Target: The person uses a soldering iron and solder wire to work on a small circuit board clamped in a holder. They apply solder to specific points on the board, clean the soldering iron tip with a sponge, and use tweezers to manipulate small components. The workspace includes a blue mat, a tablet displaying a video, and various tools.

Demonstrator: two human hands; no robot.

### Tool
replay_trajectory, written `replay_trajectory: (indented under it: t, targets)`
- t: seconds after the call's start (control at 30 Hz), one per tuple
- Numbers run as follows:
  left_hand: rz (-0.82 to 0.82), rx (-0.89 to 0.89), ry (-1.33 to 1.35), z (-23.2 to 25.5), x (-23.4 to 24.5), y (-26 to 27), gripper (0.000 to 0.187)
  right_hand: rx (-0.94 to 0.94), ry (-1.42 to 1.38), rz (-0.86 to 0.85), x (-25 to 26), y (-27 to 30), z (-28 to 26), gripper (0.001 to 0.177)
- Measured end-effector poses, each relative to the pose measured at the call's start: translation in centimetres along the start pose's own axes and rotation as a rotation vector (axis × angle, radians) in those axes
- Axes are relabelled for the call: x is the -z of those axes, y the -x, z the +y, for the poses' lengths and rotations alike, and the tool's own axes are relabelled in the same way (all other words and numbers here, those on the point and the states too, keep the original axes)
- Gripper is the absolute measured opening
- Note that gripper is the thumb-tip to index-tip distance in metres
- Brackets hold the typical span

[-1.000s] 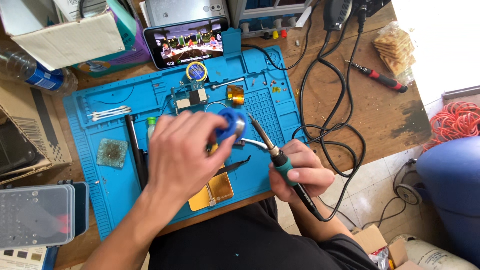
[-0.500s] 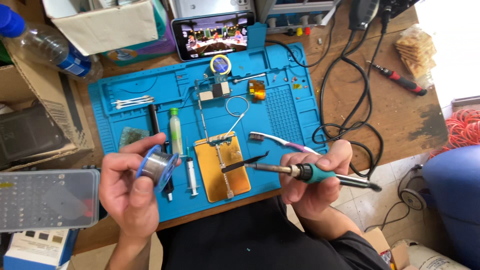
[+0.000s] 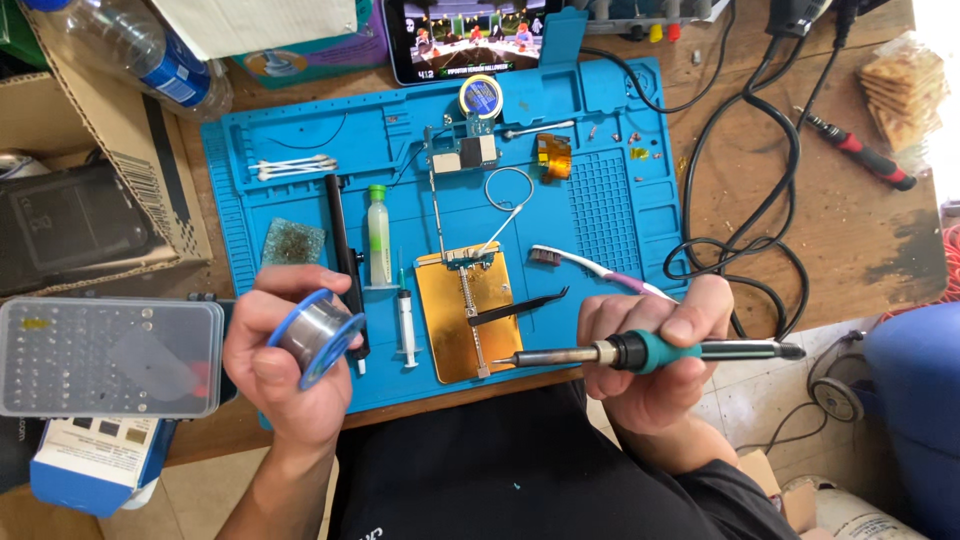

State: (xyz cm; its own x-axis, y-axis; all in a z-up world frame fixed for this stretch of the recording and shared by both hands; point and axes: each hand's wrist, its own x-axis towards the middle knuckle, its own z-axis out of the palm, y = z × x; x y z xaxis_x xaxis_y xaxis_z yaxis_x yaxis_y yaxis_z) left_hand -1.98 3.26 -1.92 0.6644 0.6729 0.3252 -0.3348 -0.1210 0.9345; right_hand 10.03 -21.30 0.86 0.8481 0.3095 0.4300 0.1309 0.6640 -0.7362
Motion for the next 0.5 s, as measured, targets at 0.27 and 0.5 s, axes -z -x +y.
replay_trajectory:
  t: [0.27,0.5]
  targets:
    - [-0.039,0.062,0.083,0.7,-0.5,0.7,0.070,0.081,0.107,-0.122,-0.3,-0.6,-0.3,0.017]
    - [-0.019,0.012,-0.066,1.4,-1.0,0.3,0.076,0.193,0.223,-0.192,0.2,-0.5,0.4,0.018]
